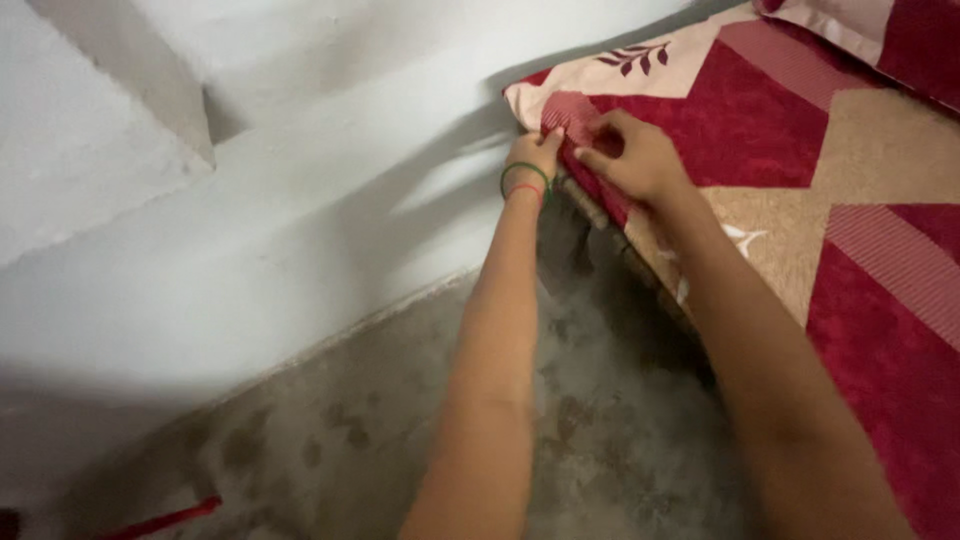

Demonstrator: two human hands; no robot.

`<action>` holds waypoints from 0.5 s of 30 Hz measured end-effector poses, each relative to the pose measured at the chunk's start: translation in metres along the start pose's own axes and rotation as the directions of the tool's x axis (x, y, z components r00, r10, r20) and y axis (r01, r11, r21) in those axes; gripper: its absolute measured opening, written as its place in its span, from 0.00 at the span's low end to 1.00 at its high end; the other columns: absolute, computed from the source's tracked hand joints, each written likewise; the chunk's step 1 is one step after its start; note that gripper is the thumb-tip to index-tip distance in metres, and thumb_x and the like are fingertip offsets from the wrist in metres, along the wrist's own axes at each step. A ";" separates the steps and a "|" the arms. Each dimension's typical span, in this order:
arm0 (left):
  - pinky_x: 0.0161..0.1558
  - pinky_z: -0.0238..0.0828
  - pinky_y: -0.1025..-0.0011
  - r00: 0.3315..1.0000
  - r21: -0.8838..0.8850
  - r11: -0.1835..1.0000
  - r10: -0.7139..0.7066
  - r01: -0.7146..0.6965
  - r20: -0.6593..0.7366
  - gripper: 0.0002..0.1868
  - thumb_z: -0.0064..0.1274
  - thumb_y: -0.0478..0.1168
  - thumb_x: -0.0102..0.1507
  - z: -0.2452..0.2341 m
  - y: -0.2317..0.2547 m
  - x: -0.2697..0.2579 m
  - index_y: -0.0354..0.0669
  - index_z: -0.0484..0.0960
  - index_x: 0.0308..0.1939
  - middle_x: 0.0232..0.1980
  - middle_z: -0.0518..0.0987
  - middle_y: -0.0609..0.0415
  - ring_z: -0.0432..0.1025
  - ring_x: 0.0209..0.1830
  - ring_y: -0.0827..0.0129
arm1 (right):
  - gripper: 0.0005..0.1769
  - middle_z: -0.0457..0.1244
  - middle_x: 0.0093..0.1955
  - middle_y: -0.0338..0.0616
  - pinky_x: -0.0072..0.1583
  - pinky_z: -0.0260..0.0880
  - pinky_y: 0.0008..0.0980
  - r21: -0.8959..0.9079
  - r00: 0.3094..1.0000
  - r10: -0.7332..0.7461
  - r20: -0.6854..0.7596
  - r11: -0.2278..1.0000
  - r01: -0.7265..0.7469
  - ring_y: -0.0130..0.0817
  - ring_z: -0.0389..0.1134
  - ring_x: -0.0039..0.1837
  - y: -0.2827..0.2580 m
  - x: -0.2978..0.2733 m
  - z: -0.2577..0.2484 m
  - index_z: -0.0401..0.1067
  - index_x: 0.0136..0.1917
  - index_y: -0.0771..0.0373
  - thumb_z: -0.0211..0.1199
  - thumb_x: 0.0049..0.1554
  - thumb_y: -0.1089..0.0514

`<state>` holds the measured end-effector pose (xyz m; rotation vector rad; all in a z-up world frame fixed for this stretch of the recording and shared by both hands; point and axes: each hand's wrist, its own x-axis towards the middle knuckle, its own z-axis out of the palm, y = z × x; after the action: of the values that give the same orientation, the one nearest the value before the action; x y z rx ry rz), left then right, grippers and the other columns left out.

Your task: The person makes a bed by unfolding a red and beige patterned sheet over the mattress, tucking the edges in along the side, and then placing a matching pillow onto the head of the bed, smoothing the surface with their hands.

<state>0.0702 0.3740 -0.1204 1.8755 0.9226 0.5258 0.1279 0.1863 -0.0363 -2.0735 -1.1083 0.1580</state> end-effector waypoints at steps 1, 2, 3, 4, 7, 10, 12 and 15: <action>0.50 0.75 0.56 1.000 -0.004 1.000 -0.006 0.006 -0.008 0.27 0.50 0.60 0.62 -0.003 -0.001 -0.001 0.39 0.87 0.42 0.44 0.86 0.38 0.82 0.46 0.46 | 0.36 0.68 0.60 0.52 0.66 0.68 0.45 -0.001 1.000 -0.006 0.009 1.000 0.006 0.50 0.70 0.64 -0.003 -0.005 0.000 0.72 0.65 0.59 0.66 0.52 0.33; 0.52 0.73 0.55 0.999 0.013 0.999 -0.041 0.041 -0.004 0.27 0.49 0.61 0.62 -0.002 0.001 0.001 0.42 0.87 0.45 0.47 0.85 0.39 0.80 0.49 0.45 | 0.37 0.68 0.62 0.55 0.67 0.67 0.45 -0.025 0.998 0.007 0.068 1.000 -0.005 0.50 0.69 0.65 -0.004 -0.010 -0.003 0.71 0.64 0.61 0.70 0.51 0.35; 0.54 0.71 0.54 0.997 0.030 0.997 -0.073 0.073 0.001 0.27 0.48 0.62 0.63 -0.001 0.002 0.004 0.44 0.86 0.48 0.50 0.84 0.40 0.78 0.52 0.45 | 0.38 0.67 0.63 0.57 0.68 0.66 0.45 -0.051 0.992 0.022 0.123 0.999 -0.016 0.51 0.68 0.66 -0.005 -0.015 -0.007 0.70 0.63 0.62 0.73 0.49 0.37; 0.54 0.71 0.54 0.997 0.026 0.997 -0.076 0.076 -0.004 0.27 0.48 0.62 0.63 -0.002 -0.004 0.004 0.44 0.86 0.48 0.50 0.84 0.40 0.78 0.52 0.45 | 0.38 0.67 0.63 0.57 0.68 0.66 0.45 -0.052 0.992 0.018 0.128 0.999 -0.011 0.51 0.68 0.66 -0.006 -0.019 -0.008 0.70 0.63 0.62 0.73 0.49 0.37; 0.57 0.70 0.54 0.999 0.041 0.999 0.009 -0.008 -0.035 0.28 0.48 0.62 0.63 0.009 -0.008 0.017 0.43 0.88 0.48 0.53 0.83 0.38 0.77 0.56 0.44 | 0.37 0.66 0.66 0.55 0.69 0.64 0.43 0.138 0.985 -0.017 0.173 0.990 -0.007 0.48 0.66 0.69 -0.005 -0.021 -0.022 0.72 0.64 0.62 0.73 0.49 0.39; 0.56 0.70 0.54 0.994 -0.021 0.995 -0.100 0.099 -0.038 0.29 0.47 0.61 0.65 0.019 -0.029 0.029 0.41 0.87 0.49 0.51 0.84 0.38 0.78 0.54 0.44 | 0.38 0.65 0.71 0.49 0.70 0.63 0.41 0.322 0.957 0.057 0.284 0.935 -0.151 0.46 0.65 0.72 0.003 -0.029 -0.027 0.71 0.69 0.57 0.73 0.50 0.41; 0.53 0.73 0.56 1.000 -0.295 0.955 -0.021 0.024 0.014 0.27 0.50 0.56 0.65 0.020 -0.039 0.038 0.31 0.85 0.46 0.45 0.86 0.39 0.81 0.47 0.50 | 0.34 0.61 0.75 0.49 0.72 0.56 0.45 0.143 0.979 0.009 0.206 0.989 -0.039 0.46 0.61 0.75 0.005 -0.030 -0.025 0.73 0.71 0.54 0.72 0.55 0.41; 0.36 0.69 0.45 0.987 -0.422 0.892 -0.146 0.162 0.071 0.28 0.49 0.53 0.70 0.018 -0.038 0.040 0.24 0.84 0.40 0.33 0.82 0.37 0.71 0.29 0.49 | 0.33 0.64 0.72 0.49 0.73 0.61 0.43 0.097 0.980 -0.146 0.137 0.986 0.133 0.45 0.65 0.71 0.003 -0.035 -0.022 0.73 0.69 0.55 0.72 0.54 0.41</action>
<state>0.0930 0.4051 -0.1631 1.3984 0.8439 0.5439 0.1176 0.1467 -0.0313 -1.9235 -1.3067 0.2853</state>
